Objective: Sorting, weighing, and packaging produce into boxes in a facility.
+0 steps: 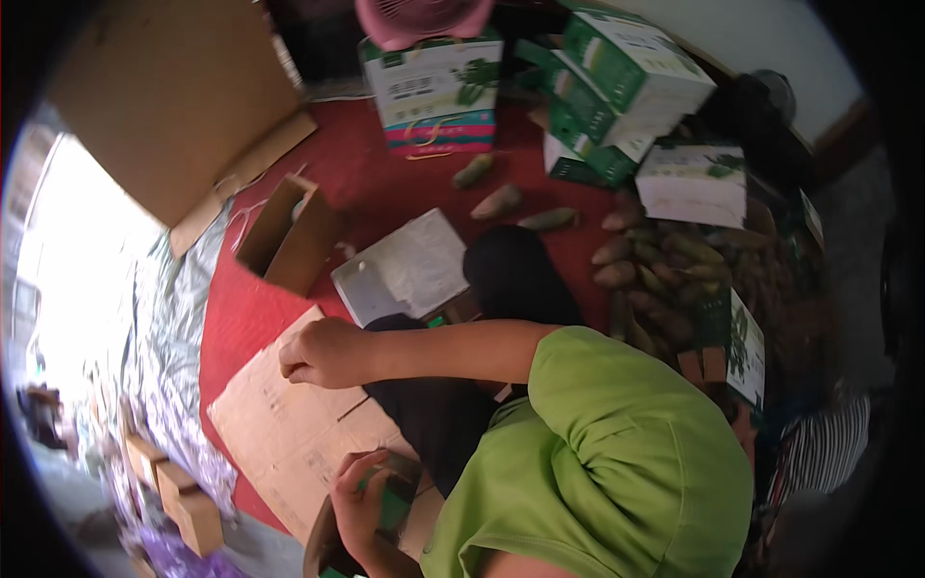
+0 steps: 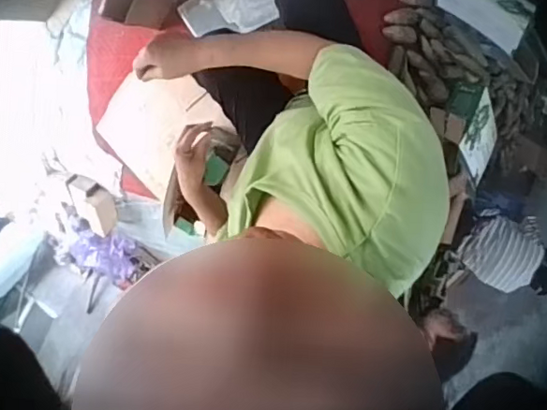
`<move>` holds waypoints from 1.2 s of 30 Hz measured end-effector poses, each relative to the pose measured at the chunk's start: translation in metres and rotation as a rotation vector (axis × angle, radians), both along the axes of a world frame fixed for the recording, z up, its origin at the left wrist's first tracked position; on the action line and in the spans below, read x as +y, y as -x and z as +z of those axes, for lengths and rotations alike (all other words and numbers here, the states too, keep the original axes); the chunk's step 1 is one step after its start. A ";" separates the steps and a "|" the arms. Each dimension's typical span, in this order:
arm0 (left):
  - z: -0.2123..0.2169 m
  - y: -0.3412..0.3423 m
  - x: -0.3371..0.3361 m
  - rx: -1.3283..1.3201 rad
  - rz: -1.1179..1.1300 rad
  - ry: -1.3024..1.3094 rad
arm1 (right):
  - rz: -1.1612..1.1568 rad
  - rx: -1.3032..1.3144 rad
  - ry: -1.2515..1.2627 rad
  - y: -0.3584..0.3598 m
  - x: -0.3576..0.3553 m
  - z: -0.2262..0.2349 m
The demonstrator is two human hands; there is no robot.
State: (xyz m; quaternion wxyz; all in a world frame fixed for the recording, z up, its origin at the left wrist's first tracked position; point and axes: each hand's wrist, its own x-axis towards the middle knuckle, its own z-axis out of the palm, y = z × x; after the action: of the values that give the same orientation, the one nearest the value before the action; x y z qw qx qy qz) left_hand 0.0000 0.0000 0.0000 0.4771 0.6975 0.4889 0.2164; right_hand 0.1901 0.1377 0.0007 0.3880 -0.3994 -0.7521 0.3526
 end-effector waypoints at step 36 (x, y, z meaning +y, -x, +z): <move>-0.053 -0.251 0.117 -0.064 -0.376 0.074 | -1.221 -1.012 1.270 -0.455 -0.426 -0.073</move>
State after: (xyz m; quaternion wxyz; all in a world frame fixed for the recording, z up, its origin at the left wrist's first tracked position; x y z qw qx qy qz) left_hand 0.2506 0.1168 -0.0534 0.5498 0.7514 0.3419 0.1274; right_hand 0.6453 -0.2887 -0.0724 -0.1460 -0.9500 -0.1693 0.2182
